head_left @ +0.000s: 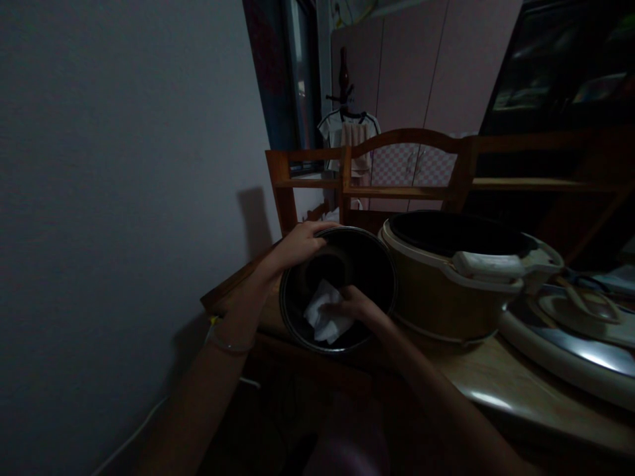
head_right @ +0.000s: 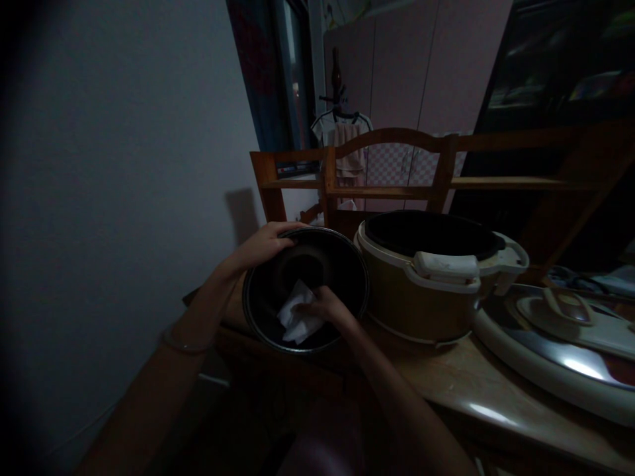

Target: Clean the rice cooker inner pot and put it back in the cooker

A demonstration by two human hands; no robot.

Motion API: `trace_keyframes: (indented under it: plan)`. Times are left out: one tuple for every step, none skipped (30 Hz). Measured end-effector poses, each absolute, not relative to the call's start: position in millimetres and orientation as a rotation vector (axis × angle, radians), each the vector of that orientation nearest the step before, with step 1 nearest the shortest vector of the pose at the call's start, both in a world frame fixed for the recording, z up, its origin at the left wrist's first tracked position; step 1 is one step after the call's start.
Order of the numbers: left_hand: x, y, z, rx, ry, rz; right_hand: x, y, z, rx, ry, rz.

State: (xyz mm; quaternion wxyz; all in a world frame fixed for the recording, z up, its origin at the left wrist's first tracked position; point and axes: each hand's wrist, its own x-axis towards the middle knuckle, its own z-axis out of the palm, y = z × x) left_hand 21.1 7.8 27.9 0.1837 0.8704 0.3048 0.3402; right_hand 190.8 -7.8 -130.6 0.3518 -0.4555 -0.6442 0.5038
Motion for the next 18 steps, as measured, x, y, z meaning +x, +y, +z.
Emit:
trace_keyframes:
  plan:
    - [21.0, 8.2, 27.8, 2.463, 0.863, 0.955, 191.0, -8.3, -129.8, -1.189, -1.689, 1.305]
    - [20.8, 8.5, 27.7, 2.472, 0.865, 0.954, 191.3, -8.8, -129.5, -1.196, -1.709, 1.307]
    - [20.7, 8.8, 27.6, 2.479, 0.866, 0.955, 191.8, -9.3, -129.5, -1.200, -1.728, 1.310]
    - [20.6, 8.9, 27.6, 2.483, 0.864, 0.954, 192.7, -9.6, -129.8, -1.201, -1.747, 1.315]
    - [20.6, 9.0, 27.6, 2.483, 0.863, 0.957, 193.9, -9.8, -130.3, -1.199, -1.766, 1.321]
    - [20.6, 8.9, 27.6, 2.481, 0.864, 0.959, 195.4, -10.0, -130.8, -1.196, -1.785, 1.326]
    - [20.7, 8.7, 27.7, 2.480, 0.868, 0.961, 197.0, -10.1, -131.3, -1.189, -1.803, 1.331]
    - [20.9, 8.6, 27.9, 2.479, 0.875, 0.961, 198.9, -10.2, -131.7, -1.180, -1.822, 1.335]
    - [21.1, 8.5, 28.0, 2.481, 0.883, 0.960, 200.8, -10.4, -131.9, -1.169, -1.839, 1.338]
    - [21.3, 8.6, 28.2, 2.482, 0.891, 0.960, 202.8, -10.6, -131.9, -1.156, -1.856, 1.340]
    - [21.4, 8.8, 28.3, 2.482, 0.895, 0.958, 204.8, -10.9, -131.7, -1.143, -1.872, 1.343]
    - [21.5, 9.1, 28.3, 2.480, 0.896, 0.958, 206.8, -11.2, -131.3, -1.130, -1.886, 1.347]
    - [21.5, 9.5, 28.3, 2.478, 0.893, 0.960, 208.8, -11.5, -130.8, -1.119, -1.899, 1.352]
    - [21.4, 9.9, 28.2, 2.478, 0.889, 0.962, 210.6, -11.8, -130.2, -1.108, -1.910, 1.357]
    - [21.3, 10.3, 28.1, 2.481, 0.887, 0.963, 212.3, -12.3, -129.4, -1.097, -1.920, 1.363]
    - [21.1, 10.7, 28.0, 2.485, 0.889, 0.966, 213.8, -12.8, -128.6, -1.087, -1.926, 1.369]
    - [21.0, 10.8, 28.0, 2.493, 0.892, 0.968, 215.0, -13.7, -127.8, -1.077, -1.931, 1.372]
    - [20.9, 10.7, 28.0, 2.500, 0.897, 0.970, 215.8, -15.0, -127.0, -1.068, -1.934, 1.371]
